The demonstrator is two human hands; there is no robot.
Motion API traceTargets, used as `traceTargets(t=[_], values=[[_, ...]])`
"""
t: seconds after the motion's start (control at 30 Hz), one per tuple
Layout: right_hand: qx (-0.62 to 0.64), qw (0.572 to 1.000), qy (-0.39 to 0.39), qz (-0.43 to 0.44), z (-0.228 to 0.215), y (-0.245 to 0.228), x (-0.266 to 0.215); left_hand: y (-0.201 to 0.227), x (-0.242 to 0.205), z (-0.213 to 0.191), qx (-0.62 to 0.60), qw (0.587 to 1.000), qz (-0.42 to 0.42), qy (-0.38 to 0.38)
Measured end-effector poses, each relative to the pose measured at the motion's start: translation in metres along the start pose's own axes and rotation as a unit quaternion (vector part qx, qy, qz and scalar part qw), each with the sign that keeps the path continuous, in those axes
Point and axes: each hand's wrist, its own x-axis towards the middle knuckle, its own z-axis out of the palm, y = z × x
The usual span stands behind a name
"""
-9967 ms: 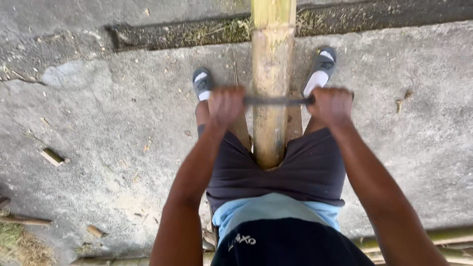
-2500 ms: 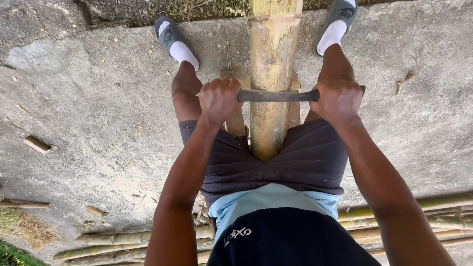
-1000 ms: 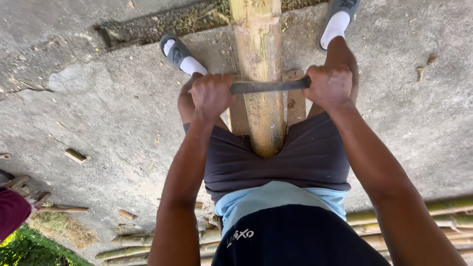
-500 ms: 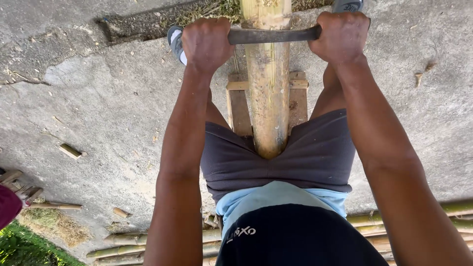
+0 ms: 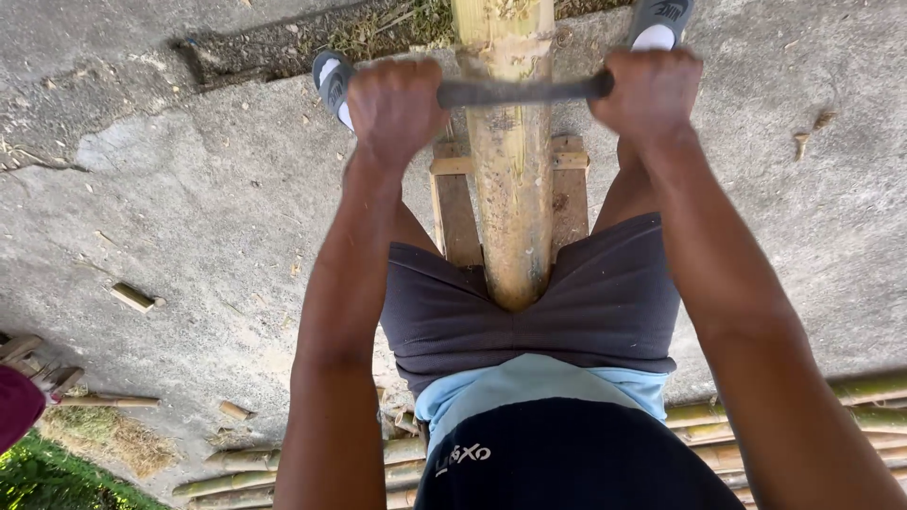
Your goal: Using a machete to strip and smooth a bamboo pole.
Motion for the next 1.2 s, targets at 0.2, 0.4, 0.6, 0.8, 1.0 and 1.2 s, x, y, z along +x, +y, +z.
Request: traceTargets(t=[0.2, 0.4, 0.6, 0.8, 1.0, 1.2], values=[[-0.013, 0.993, 0.117, -0.019, -0.010, 0.002, 0.029, -0.013, 0.018, 0.006, 0.019, 0.997, 0.001, 0.074], [0.087, 0.992, -0.078, 0.041, -0.019, -0.033, -0.060, 0.043, -0.054, -0.026, 0.021, 0.999, -0.008, -0.039], [0.086, 0.992, -0.078, 0.041, -0.004, -0.028, -0.059, 0.037, -0.046, -0.019, 0.014, 0.997, -0.001, -0.071], [0.044, 0.999, 0.020, 0.021, -0.005, -0.012, 0.011, 0.000, 0.010, -0.017, 0.015, 1.000, -0.008, -0.025], [0.121, 0.991, 0.002, 0.059, -0.006, -0.028, -0.040, 0.030, -0.023, -0.024, 0.037, 0.993, 0.001, -0.112], [0.127, 0.991, -0.009, 0.034, 0.005, -0.037, -0.093, 0.062, -0.055, -0.039, 0.021, 0.992, 0.005, -0.121]])
